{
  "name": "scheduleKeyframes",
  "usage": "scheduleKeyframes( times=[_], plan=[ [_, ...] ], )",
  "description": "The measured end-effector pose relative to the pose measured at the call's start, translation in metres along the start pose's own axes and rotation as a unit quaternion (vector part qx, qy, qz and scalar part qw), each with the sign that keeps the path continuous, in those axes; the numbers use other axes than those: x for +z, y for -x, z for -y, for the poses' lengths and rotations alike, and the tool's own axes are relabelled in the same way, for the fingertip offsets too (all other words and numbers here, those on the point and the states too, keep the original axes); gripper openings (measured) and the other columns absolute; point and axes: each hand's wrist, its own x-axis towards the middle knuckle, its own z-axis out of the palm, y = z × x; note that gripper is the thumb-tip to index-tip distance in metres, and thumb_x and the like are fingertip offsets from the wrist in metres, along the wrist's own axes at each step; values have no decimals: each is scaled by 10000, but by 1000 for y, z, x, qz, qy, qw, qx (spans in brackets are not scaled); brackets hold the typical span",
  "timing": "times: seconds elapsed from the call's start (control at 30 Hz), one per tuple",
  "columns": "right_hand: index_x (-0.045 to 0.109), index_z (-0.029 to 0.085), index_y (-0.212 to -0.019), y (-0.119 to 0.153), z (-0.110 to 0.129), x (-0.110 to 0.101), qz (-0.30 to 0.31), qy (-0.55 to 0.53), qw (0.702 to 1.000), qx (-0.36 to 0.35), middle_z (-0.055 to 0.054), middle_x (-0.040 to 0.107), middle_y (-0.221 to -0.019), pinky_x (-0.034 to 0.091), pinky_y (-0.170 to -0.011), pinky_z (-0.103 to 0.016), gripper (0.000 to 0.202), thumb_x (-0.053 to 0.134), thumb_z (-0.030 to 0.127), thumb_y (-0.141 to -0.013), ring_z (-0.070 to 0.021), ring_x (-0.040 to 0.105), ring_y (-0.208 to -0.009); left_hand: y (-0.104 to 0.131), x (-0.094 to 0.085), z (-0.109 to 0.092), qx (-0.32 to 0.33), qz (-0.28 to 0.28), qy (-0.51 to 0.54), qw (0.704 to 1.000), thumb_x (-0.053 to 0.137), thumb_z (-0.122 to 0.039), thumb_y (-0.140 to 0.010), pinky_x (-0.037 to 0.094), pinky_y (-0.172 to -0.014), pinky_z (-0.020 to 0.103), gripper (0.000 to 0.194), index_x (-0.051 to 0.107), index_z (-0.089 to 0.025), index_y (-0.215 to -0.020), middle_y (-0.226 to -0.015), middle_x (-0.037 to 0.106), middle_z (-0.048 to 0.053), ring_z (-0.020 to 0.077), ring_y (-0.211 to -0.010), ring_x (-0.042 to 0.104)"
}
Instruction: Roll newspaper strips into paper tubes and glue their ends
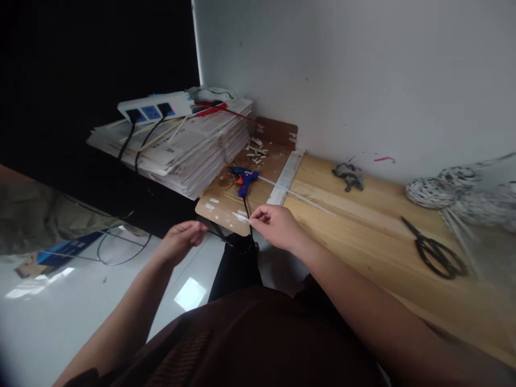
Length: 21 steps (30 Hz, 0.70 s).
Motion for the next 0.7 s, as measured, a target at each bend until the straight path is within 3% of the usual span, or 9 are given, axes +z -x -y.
scheduleKeyframes(
  times=[0.07, 0.17, 0.23, 0.27, 0.33, 0.43, 0.5, 0.53, 0.7],
  plan=[
    [644, 178, -843, 4, -6, -9, -8, -70, 997, 23, -6, 625, -701, 396, -448, -216, 178, 663, 354, -821, -74, 500, -483, -3, -18, -13, 34, -93, -16, 995, 703, -478, -759, 395, -470, 241, 346, 731, -141, -831, -490, 464, -28, 102, -463, 450],
    [629, 167, -864, 8, -15, -22, -16, -172, 984, 34, -9, 644, -738, 349, -414, -195, 226, 682, 380, -811, -55, 499, -462, -5, -31, -30, 99, -200, -132, 966, 658, -452, -815, 514, -612, 252, 364, 728, -165, -1026, -706, 666, 28, 138, -644, 620],
    [621, 165, -858, 11, -19, -30, -27, -239, 970, 39, 2, 640, -736, 322, -404, -186, 258, 706, 398, -787, -51, 503, -466, -6, -25, -37, 168, -176, -210, 947, 608, -423, -862, 555, -743, 285, 452, 632, -226, -1268, -1109, 708, 83, 189, -922, 680],
    [615, 164, -848, 12, -20, -34, -33, -273, 961, 41, 13, 629, -721, 312, -404, -182, 270, 721, 400, -771, -49, 500, -468, -7, -18, -39, 204, -147, -250, 935, 605, -409, -865, 561, -779, 299, 532, 543, -264, -1373, -1307, 629, 90, 213, -1047, 660],
    [605, 162, -831, 15, -20, -41, -42, -335, 941, 40, 33, 607, -692, 310, -415, -180, 287, 747, 395, -743, -46, 491, -472, -8, 1, -43, 266, -96, -325, 903, 648, -386, -836, 569, -786, 313, 628, 471, -303, -1433, -1466, 500, 83, 243, -1133, 631],
    [601, 160, -830, 19, -15, -51, -61, -398, 914, 40, 47, 591, -669, 327, -434, -182, 304, 772, 383, -717, -46, 483, -478, -11, 40, -49, 285, -60, -383, 876, 669, -386, -825, 558, -755, 315, 280, 743, -265, -1066, -1097, 735, 55, 229, -907, 696],
    [596, 159, -825, 23, -12, -56, -71, -423, 903, 40, 50, 590, -664, 335, -437, -181, 306, 783, 371, -707, -46, 484, -479, -13, 67, -54, 251, -16, -364, 897, 667, -407, -828, 542, -722, 312, 199, 777, -242, -814, -801, 753, 31, 212, -761, 691],
    [591, 159, -818, 26, -11, -57, -73, -432, 898, 37, 51, 589, -662, 335, -435, -180, 306, 786, 366, -706, -46, 487, -480, -14, 82, -57, 230, 18, -334, 914, 672, -407, -826, 536, -731, 314, 201, 781, -238, -808, -793, 754, 32, 212, -764, 689],
    [566, 174, -833, 38, -10, -55, -85, -468, 880, 0, 46, 622, -666, 368, -436, -175, 338, 795, 390, -711, -57, 530, -487, -17, 146, -72, 109, 105, -101, 983, 749, -391, -767, 504, -744, 276, 318, 764, -216, -1031, -896, 758, 58, 168, -799, 661]
  ],
)
